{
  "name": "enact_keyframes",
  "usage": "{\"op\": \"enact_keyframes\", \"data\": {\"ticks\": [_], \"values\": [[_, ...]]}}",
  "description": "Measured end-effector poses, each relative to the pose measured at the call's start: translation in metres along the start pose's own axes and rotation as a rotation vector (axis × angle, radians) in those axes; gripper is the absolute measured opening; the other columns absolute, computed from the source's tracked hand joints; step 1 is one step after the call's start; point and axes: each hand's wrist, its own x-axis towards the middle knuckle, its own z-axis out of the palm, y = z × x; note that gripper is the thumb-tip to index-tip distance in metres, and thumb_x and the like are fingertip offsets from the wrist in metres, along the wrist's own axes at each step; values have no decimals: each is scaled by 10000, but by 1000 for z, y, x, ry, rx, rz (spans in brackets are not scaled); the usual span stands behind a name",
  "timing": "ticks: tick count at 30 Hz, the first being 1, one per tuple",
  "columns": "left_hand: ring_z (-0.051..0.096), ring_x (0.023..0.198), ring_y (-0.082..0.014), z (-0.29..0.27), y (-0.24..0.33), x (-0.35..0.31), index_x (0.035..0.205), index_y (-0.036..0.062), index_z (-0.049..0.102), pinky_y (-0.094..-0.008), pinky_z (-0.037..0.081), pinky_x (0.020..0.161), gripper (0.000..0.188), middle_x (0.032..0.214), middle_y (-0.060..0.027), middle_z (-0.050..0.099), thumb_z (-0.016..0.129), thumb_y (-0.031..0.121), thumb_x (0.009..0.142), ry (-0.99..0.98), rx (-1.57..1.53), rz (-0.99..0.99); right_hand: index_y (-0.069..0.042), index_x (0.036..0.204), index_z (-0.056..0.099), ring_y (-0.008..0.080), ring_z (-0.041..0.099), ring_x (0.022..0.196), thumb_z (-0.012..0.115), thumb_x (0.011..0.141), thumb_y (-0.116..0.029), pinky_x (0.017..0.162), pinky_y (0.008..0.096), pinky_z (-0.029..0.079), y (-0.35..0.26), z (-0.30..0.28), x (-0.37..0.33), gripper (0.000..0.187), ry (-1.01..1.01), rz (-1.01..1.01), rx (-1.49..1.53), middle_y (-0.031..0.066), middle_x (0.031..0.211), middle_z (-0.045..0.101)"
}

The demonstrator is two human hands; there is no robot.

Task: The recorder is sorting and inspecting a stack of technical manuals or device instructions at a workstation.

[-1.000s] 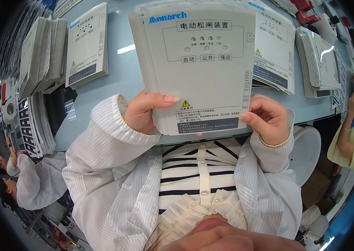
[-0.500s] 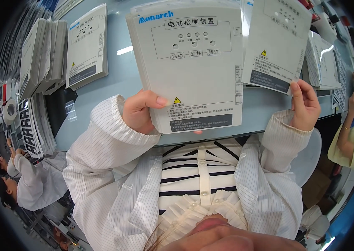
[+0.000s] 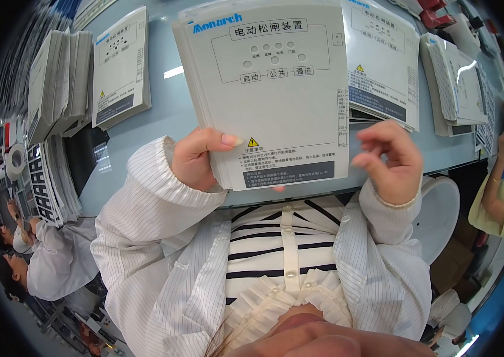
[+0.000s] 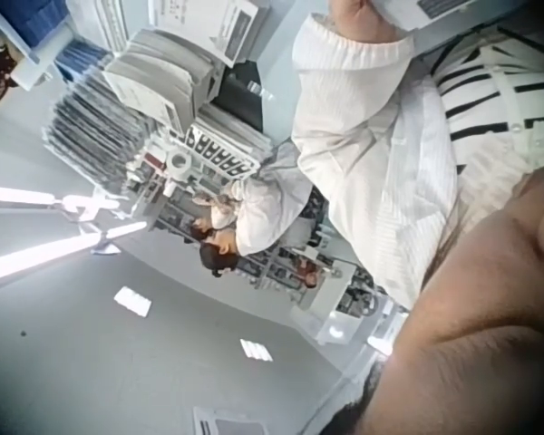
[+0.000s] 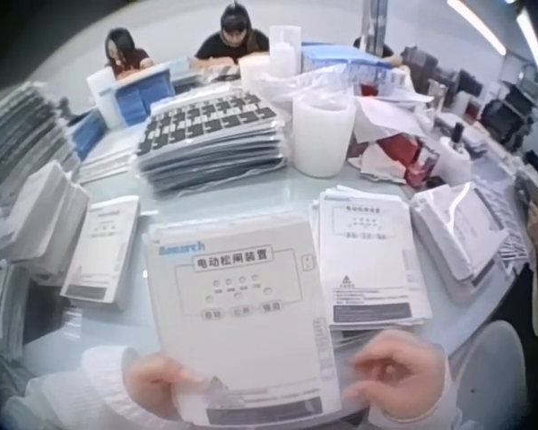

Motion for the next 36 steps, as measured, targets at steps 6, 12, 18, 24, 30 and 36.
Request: {"op": "enact_keyframes", "data": {"ticks": [6,12,18,24,30,36], "values": [[531,1075,-444,3,1,0,1317,-71,301,-583,507,797,621,1244,-280,471,487,162,772,69,66,-5,25,815,611,54,481,636,681,779,-25,570,177,369,3,6,-2,93,-261,181,231,33,795,569],[528,1080,-452,4,0,1,1338,12,314,-596,514,753,682,1250,-248,480,568,192,731,97,40,-46,33,820,605,60,486,652,662,799,-28,577,179,373,0,5,-2,86,-286,266,314,33,789,562],[523,1086,-451,-5,-1,1,1338,-35,283,-611,482,827,627,1282,-268,442,475,189,786,-61,-44,15,37,832,608,58,492,659,658,801,-22,576,176,369,-2,1,-2,84,-168,218,219,25,782,571],[509,1077,-494,0,-3,-1,1340,9,311,-661,492,721,624,1289,-247,446,495,192,773,6,-40,38,15,916,619,20,390,538,663,817,-49,479,157,273,16,-28,3,125,197,153,164,-8,768,571],[492,1124,-447,-2,-1,1,1340,-8,283,-655,468,798,586,1310,-243,425,458,157,805,-49,-72,20,12,988,633,0,398,558,680,819,-78,478,146,256,34,-50,13,198,473,145,85,-23,735,579],[492,1122,-450,-1,1,0,1341,0,287,-631,479,807,581,1305,-250,428,469,159,813,-58,-43,3,18,996,631,-7,436,598,687,809,-55,556,123,345,38,-43,19,208,532,72,-229,-21,783,584]]}}
